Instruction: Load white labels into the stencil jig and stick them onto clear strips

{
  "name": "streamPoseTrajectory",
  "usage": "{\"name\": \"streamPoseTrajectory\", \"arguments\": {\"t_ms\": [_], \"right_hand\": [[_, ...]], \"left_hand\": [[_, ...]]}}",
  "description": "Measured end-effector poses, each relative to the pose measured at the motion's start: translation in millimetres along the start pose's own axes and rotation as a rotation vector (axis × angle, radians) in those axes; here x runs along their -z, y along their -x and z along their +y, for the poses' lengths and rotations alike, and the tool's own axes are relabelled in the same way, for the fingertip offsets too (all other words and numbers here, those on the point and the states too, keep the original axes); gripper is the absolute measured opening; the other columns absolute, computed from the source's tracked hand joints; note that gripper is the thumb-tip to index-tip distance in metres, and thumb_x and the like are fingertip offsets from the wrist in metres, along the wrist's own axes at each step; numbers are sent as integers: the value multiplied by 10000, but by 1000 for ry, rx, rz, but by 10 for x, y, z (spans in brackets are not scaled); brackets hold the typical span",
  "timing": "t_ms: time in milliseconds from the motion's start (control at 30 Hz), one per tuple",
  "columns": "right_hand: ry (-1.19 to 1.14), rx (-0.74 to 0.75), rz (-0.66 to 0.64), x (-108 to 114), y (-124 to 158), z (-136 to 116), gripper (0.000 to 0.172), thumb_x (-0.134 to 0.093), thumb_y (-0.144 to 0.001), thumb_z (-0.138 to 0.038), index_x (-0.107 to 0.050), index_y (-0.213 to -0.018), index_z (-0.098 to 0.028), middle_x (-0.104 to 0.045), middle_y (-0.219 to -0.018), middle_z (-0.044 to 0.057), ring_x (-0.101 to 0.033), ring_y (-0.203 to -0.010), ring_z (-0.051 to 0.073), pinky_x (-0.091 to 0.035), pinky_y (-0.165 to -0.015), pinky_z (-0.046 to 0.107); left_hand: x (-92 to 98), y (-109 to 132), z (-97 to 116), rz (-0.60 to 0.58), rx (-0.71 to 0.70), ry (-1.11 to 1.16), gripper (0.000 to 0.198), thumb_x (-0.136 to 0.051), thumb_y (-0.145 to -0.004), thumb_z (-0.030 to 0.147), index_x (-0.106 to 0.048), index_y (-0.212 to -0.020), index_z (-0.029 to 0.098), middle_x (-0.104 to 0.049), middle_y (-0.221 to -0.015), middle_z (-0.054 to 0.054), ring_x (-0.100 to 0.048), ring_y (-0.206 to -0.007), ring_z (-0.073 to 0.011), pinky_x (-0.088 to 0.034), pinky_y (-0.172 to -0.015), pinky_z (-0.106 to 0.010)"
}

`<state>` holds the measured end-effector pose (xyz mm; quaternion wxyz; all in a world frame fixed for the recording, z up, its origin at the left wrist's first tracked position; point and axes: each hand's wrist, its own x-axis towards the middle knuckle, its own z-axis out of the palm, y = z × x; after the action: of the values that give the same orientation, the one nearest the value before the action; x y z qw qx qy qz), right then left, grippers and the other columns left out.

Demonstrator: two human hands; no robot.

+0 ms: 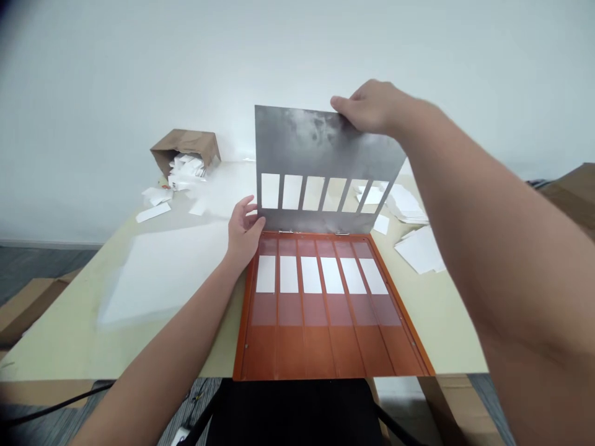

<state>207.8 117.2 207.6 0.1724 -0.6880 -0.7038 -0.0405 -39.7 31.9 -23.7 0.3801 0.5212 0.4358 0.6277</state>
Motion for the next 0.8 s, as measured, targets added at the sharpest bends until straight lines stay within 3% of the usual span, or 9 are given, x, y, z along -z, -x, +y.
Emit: {"name": "streamPoseTrajectory", "arguments": {"t_ms": [100,200,300,400,567,633,700,733,800], "right_hand": [[116,-44,14,-301,-16,-132,884,-193,-872,-712,-693,-862,17,-695,-1018,203,-585,-1152,380,-318,-957,597],[166,-22,66,-589,-79,-171,863,-122,-905,-672,-657,-850,4,-693,-1039,184,-566,-1182,322,-289,-1004,553],[153,22,90,-848,-160,-135,778,-162,-970,-593,-644,-947,16,-676,-1085,204,-570,-1161,305,-291,-1010,557],[136,45,41,-1064,-257,-70,718,-177,-1002,-529,-629,-1071,24,-637,-1160,220,-537,-1206,341,-273,-1028,593],[99,-14,-60,-1310,-367,-62,506,-389,-1003,-453,-593,-1243,-58,-576,-1330,245,-491,-1287,404,-256,-1060,675],[38,8,-84,-1396,-297,-198,532,-463,-973,-453,-542,-1325,-62,-491,-1445,256,-377,-1395,430,-179,-1103,710],[-120,143,-27,-1491,-104,-463,581,-485,-958,-472,-475,-1407,-104,-385,-1553,212,-239,-1485,399,-89,-1161,691],[-267,223,1,-1534,38,-640,583,-456,-965,-509,-466,-1421,-145,-391,-1561,172,-240,-1495,359,-109,-1191,646],[-674,340,-42,-1569,387,-1039,555,-324,-992,-590,-526,-1354,-222,-522,-1463,99,-385,-1435,282,-291,-1186,534]], "left_hand": [[22,-7,0,6,16,-16,487,-622,-828,134,-567,-1291,274,-622,-1244,-65,-643,-970,-177,-533,-902,-355],[23,-13,21,2,48,8,460,-611,-840,125,-590,-1277,269,-627,-1269,-65,-659,-991,-183,-537,-934,-369],[15,-16,38,-18,76,24,418,-605,-846,118,-621,-1241,253,-632,-1301,-64,-668,-1028,-194,-544,-952,-375],[15,-19,11,-38,111,13,404,-609,-857,130,-635,-1243,249,-636,-1330,-58,-648,-1138,-225,-527,-1017,-409],[10,-28,-76,-47,111,-4,364,-647,-885,208,-650,-1246,256,-636,-1350,-62,-588,-1273,-276,-454,-1120,-476],[5,-21,-49,-56,105,-12,345,-645,-911,270,-645,-1256,260,-612,-1385,-69,-553,-1321,-286,-416,-1151,-493],[9,-4,38,-39,54,-29,390,-616,-944,360,-595,-1326,283,-528,-1481,-63,-475,-1398,-287,-364,-1185,-495],[20,6,99,-12,-13,-53,436,-591,-959,408,-549,-1379,299,-454,-1545,-53,-410,-1445,-285,-327,-1205,-491],[66,21,239,62,-259,-152,526,-524,-979,499,-446,-1466,317,-288,-1640,-24,-264,-1517,-282,-251,-1239,-473]]}}
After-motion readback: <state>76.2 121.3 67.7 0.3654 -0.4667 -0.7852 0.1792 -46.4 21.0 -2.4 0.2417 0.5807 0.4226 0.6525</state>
